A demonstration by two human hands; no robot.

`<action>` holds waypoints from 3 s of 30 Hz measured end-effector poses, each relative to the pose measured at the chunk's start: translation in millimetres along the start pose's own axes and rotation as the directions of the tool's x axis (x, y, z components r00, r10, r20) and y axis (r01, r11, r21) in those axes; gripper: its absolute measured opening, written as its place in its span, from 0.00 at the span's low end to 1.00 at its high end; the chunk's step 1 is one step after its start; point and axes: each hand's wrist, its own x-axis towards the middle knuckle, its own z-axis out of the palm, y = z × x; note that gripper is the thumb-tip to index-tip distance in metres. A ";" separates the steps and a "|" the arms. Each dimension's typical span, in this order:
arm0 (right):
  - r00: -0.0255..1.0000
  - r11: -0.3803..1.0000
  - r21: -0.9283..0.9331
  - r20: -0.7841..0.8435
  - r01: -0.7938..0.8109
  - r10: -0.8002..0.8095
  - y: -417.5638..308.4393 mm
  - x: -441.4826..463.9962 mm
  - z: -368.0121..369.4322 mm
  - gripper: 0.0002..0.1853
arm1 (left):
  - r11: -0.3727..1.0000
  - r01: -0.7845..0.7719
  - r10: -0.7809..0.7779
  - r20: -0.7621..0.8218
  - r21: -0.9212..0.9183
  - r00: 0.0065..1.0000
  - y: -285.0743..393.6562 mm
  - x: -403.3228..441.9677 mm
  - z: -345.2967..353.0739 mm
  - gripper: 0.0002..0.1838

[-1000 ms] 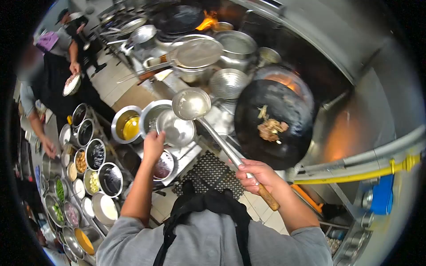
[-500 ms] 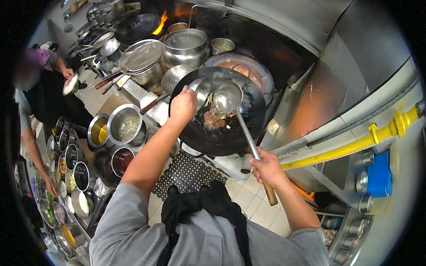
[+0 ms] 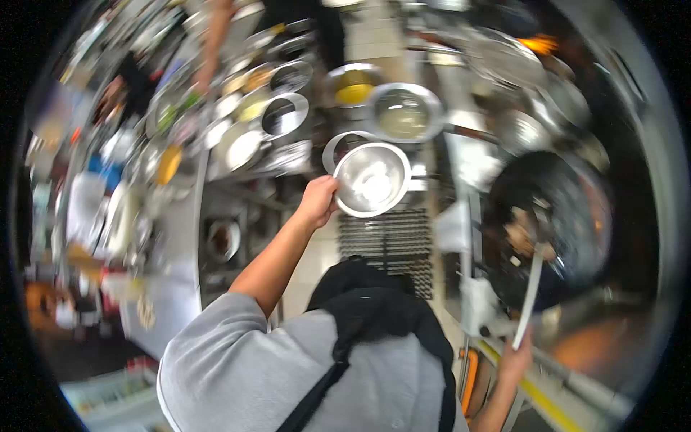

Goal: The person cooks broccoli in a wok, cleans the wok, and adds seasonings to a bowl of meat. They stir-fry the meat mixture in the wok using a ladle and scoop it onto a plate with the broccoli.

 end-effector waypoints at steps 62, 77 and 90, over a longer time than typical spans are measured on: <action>0.901 0.934 0.046 -0.250 -0.354 0.354 -62.6 251.8 -26.9 0.18 | -0.039 -0.963 -0.271 0.930 -0.268 -0.247 -84.6 71.6 547.1 0.22; 0.865 0.912 0.109 -0.289 -0.396 0.410 -22.5 291.0 -5.5 0.25 | -0.067 -0.970 -0.295 0.934 -0.233 -0.204 -70.0 53.1 546.6 0.23; 0.902 0.960 -0.043 -0.357 -0.275 0.242 4.4 246.9 11.6 0.14 | 0.120 -0.954 0.064 0.961 -0.274 -0.268 -31.5 38.2 513.9 0.21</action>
